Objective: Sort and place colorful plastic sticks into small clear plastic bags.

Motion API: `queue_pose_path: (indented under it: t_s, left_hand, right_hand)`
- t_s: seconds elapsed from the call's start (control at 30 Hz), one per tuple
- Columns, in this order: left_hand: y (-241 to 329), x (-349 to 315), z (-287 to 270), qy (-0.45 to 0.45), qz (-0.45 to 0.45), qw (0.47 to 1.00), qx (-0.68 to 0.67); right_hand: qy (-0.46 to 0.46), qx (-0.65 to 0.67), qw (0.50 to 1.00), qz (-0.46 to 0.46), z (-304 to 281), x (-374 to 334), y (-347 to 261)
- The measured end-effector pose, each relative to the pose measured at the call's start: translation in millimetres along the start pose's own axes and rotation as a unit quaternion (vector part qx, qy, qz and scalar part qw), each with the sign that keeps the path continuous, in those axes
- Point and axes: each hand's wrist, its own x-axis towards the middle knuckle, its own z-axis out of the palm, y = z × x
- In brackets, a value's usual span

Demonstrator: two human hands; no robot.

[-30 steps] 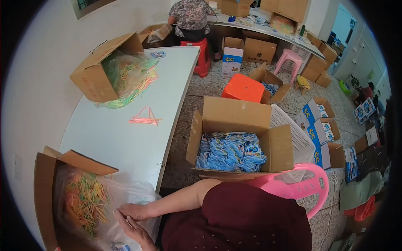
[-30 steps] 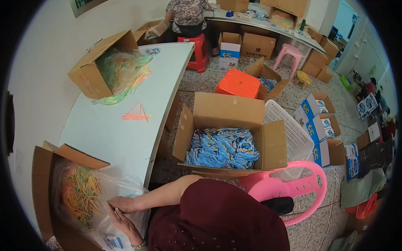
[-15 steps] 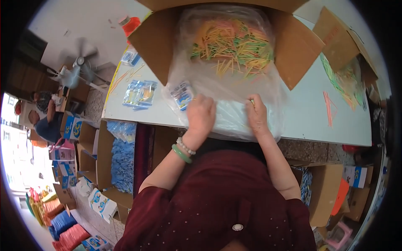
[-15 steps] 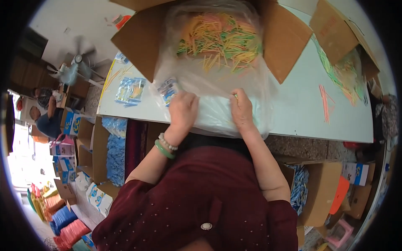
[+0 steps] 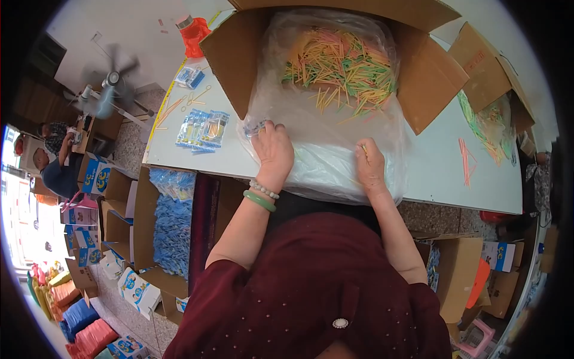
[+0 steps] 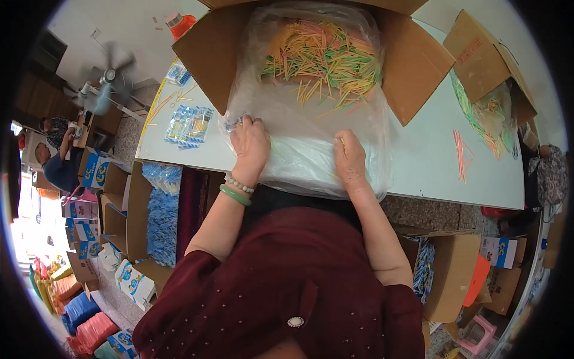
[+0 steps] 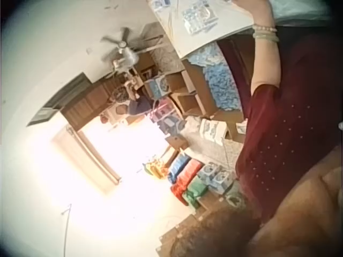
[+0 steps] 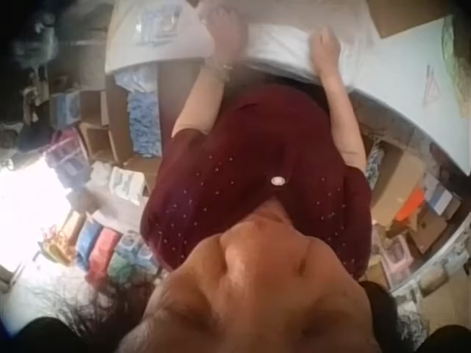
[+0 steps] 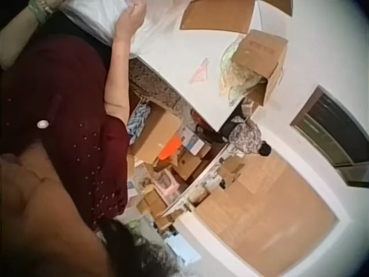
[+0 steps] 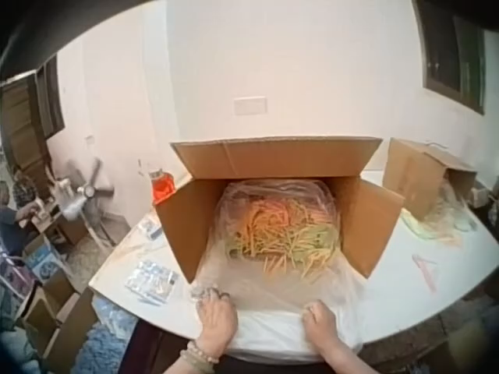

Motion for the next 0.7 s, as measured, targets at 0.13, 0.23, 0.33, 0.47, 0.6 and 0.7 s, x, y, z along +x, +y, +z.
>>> queue_pose_path:
  t_s: [0.13, 0.23, 0.33, 0.47, 0.6, 0.7]
  left_hand:
    - [-2.7, 2.4, 4.2, -0.016, -0.046, 0.997, -0.056]
    - [-0.6, 2.4, 6.2, -0.023, -0.059, 0.996, -0.066]
    - [-2.9, 1.8, 6.2, 0.016, -0.098, 0.984, -0.150]
    - [4.2, -6.8, -17.7, 0.061, -0.072, 0.916, -0.390]
    - [40.2, -29.0, -19.5, -0.082, -0.021, 0.800, -0.594]
    - [29.7, -30.2, -18.6, -0.106, -0.060, 0.821, -0.558]
  right_hand:
    - [-0.005, -0.013, 1.000, -0.007, 0.1, -2.4, -1.9]
    - [0.006, -0.011, 1.000, -0.005, -2.0, -2.0, -3.0]
    - [0.013, 0.036, 0.999, 0.035, -6.3, 1.1, -7.7]
    - [-0.069, 0.256, 0.951, 0.156, 1.5, 18.6, -49.7]
    - [-0.194, 0.385, 0.881, 0.193, 30.3, 31.4, -67.3]
    - [-0.169, 0.365, 0.883, 0.243, 43.3, 30.0, -61.7]
